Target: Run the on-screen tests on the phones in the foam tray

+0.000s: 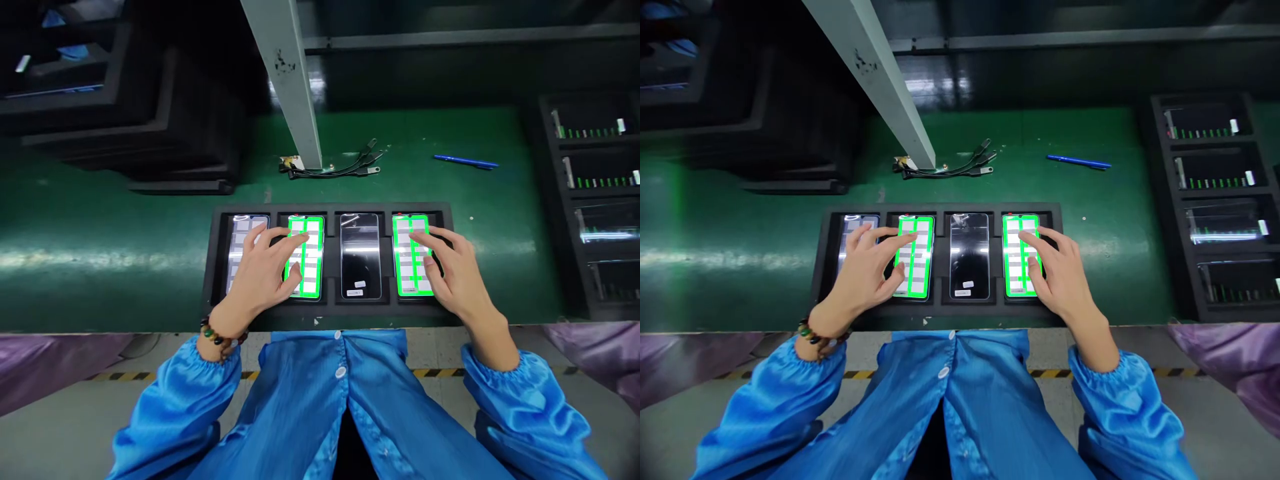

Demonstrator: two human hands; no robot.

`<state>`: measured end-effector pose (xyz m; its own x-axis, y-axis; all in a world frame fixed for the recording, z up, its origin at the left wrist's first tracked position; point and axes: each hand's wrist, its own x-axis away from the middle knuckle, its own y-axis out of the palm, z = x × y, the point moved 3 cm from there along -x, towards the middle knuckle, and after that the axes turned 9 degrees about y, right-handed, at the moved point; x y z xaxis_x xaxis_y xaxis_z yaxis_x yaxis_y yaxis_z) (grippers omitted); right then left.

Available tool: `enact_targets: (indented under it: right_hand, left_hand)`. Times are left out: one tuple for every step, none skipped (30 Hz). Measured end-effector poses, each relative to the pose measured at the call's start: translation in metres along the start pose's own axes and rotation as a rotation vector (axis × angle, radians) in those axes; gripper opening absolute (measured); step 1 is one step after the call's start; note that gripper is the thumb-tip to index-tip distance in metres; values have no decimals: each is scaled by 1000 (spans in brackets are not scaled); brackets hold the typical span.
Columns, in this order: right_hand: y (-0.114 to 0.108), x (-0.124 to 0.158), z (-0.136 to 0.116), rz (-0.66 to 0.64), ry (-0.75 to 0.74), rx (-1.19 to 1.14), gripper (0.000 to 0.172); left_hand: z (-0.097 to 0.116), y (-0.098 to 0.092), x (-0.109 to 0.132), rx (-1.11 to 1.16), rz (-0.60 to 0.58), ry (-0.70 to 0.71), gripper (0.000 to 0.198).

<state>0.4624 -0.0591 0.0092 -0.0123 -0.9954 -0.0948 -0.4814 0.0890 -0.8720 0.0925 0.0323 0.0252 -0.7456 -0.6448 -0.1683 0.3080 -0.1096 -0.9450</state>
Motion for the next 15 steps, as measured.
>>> enact_targets:
  right_hand:
    - [-1, 6, 0, 4, -6, -7, 50]
    - [-2, 13, 1, 9, -9, -13, 49]
    - [-2, 21, 1, 12, -12, -20, 48]
    - [-2, 29, 2, 14, -15, -26, 47]
    - [-2, 38, 2, 17, -16, -32, 46]
    - [-2, 46, 2, 24, -14, -39, 45]
    - [-2, 54, 2, 35, -14, -48, 45]
    - [-1, 61, 2, 47, -16, -57, 44]
    - [-1, 68, 1, 59, -19, -66, 44]
    - [-1, 73, -1, 72, -25, -73, 44]
    - [-1, 77, -2, 80, -33, -80, 44]
    - [-1, 80, -4, 85, -42, -85, 43]
    - [-1, 82, -6, 84, -48, -89, 43]
    - [-1, 82, -7, 81, -48, -90, 43]
    - [-1, 82, -8, 76, -40, -88, 43]
  left_hand:
    - [3, 0, 7, 1, 13, 18, 54]
    - [7, -1, 14, 6, 25, 34, 52]
    - [10, -1, 22, 15, 32, 46, 51]
    - [14, -1, 29, 29, 34, 54, 50]
    - [17, -1, 36, 44, 35, 61, 49]
    - [21, -1, 43, 57, 38, 72, 48]
    - [23, -1, 49, 67, 47, 90, 48]
    - [26, -2, 55, 75, 61, 114, 49]
    - [28, -2, 59, 80, 79, 142, 49]
    - [30, -2, 63, 83, 97, 169, 49]
    - [31, -3, 66, 85, 110, 192, 49]
    - [31, -2, 67, 87, 118, 208, 48]
    - [31, -2, 68, 89, 123, 218, 48]
    - [31, -2, 69, 89, 125, 220, 47]
    - [30, -2, 69, 86, 125, 215, 46]
